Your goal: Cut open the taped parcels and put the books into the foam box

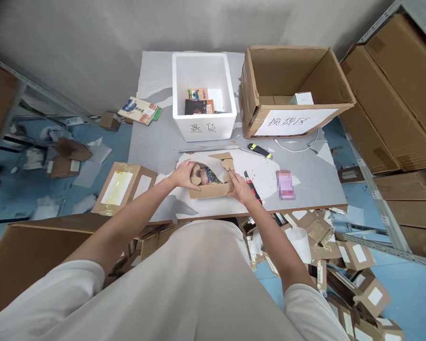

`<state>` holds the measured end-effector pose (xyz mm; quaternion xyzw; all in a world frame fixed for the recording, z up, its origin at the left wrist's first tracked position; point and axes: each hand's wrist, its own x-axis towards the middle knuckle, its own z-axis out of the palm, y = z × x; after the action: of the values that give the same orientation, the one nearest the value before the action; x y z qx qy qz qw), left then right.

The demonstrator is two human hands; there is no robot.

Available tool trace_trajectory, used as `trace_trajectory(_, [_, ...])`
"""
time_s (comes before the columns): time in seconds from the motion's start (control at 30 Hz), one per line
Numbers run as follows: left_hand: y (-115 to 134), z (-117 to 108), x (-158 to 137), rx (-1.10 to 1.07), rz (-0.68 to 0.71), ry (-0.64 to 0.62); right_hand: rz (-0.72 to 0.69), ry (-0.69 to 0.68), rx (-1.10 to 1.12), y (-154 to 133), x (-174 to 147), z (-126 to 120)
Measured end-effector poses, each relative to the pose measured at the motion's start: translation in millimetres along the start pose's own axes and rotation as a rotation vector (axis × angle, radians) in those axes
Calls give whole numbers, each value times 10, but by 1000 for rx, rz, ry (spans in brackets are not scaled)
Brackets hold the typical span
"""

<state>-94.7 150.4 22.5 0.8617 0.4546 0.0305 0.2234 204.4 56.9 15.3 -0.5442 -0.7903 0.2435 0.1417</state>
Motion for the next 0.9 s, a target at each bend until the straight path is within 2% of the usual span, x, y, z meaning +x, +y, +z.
trace_trajectory(0.2, [278,56,64,57,-249,46,11,8,1,1,12,35])
trace_trajectory(0.3, [345,19,90,-9,-315,56,23,-1,-2,-7,-1,33])
trace_trajectory(0.43, [180,-162,-62,-49,-257,40,25,-2,14,6,-37,35])
trace_trajectory(0.53, [70,-297,-266,116,-73,12,18,-6,23,20,-48,39])
trace_trajectory(0.6, [114,-326,-344,177,34,-10,13,-11,19,26,-43,41])
trace_trajectory(0.67, [252,-295,-328,180,-13,16,10,-16,12,30,-34,41])
trace_trajectory(0.8, [554,-168,-102,169,-255,43,12,-14,3,30,-22,34])
trace_trajectory(0.9, [563,-178,-6,155,-249,-24,15,-17,2,19,-21,26])
